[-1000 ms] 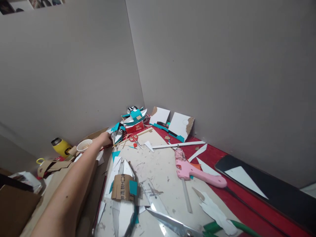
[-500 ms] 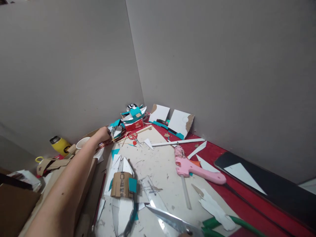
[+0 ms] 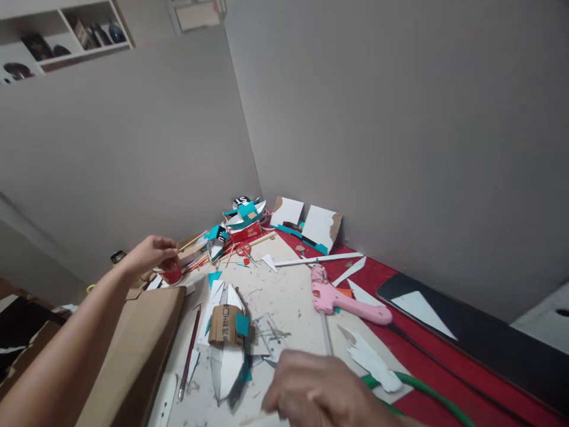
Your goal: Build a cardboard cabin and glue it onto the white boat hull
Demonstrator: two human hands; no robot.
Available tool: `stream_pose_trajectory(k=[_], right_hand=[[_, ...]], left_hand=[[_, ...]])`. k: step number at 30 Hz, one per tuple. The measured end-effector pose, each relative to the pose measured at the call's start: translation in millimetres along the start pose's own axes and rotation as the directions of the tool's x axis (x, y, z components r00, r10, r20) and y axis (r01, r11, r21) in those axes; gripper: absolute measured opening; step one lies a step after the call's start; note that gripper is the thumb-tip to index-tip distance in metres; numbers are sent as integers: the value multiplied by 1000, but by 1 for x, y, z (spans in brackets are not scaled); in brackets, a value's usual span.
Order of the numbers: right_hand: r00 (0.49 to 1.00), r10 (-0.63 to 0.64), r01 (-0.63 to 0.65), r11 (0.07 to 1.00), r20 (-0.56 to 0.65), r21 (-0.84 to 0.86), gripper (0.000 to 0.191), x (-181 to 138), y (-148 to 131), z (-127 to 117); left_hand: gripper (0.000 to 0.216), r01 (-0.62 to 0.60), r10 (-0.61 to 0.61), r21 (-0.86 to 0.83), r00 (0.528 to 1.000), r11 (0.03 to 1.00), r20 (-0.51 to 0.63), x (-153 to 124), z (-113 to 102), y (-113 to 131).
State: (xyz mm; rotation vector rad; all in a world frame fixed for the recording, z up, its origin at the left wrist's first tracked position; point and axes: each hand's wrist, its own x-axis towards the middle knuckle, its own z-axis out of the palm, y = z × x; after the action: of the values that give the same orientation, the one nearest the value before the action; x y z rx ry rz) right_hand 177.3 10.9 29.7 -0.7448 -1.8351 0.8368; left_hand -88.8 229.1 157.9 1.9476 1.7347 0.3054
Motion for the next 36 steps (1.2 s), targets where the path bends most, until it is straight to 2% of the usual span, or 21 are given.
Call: stream_pose_trajectory(k=[1,3,5,9,12,17,24,27,30,33,36], right_hand=[[993,106,-98,986,-53,137,56,5,-6,-2],[942,315,-252,892,-115,376,53,13,-9,-4],[900,420,-308,801,-114,513,51,19,-6,-2],[898,412,-236,748,-155,620,50,26,4,0],[908,387,-200,737,-160,645,51,28,5,-2],[925,351,-176,739,-148,651,52,30,3,-6],[939,314,-153,748,-140,646,43,27,4,-4],[946,311,-187,751,-90,634,43,25,2,-1],[947,315,-214,759,-59,615,44,24,-1,0],[940,332,-230,776,-71,587,41,24,0,0],[925,358,-224,782,-125,582,41,26,5,-1]], left_hand=[[18,-55,54,-69,998,996,-9,-16,5,2],[26,-210,235,-367,972,906,26,-49,22,7],[27,-237,312,-513,948,825,64,-80,47,15],[26,-170,356,-580,907,797,225,-129,96,30],[27,-155,355,-598,906,786,232,-150,118,34],[31,-164,322,-574,929,802,185,-168,129,29],[33,-220,359,-543,919,811,163,-179,147,26],[32,-161,338,-598,920,785,196,-180,158,26],[30,-68,290,-692,934,719,210,-180,168,24],[28,-29,266,-752,944,658,196,-180,176,19],[31,-39,259,-752,950,658,177,-181,181,16]])
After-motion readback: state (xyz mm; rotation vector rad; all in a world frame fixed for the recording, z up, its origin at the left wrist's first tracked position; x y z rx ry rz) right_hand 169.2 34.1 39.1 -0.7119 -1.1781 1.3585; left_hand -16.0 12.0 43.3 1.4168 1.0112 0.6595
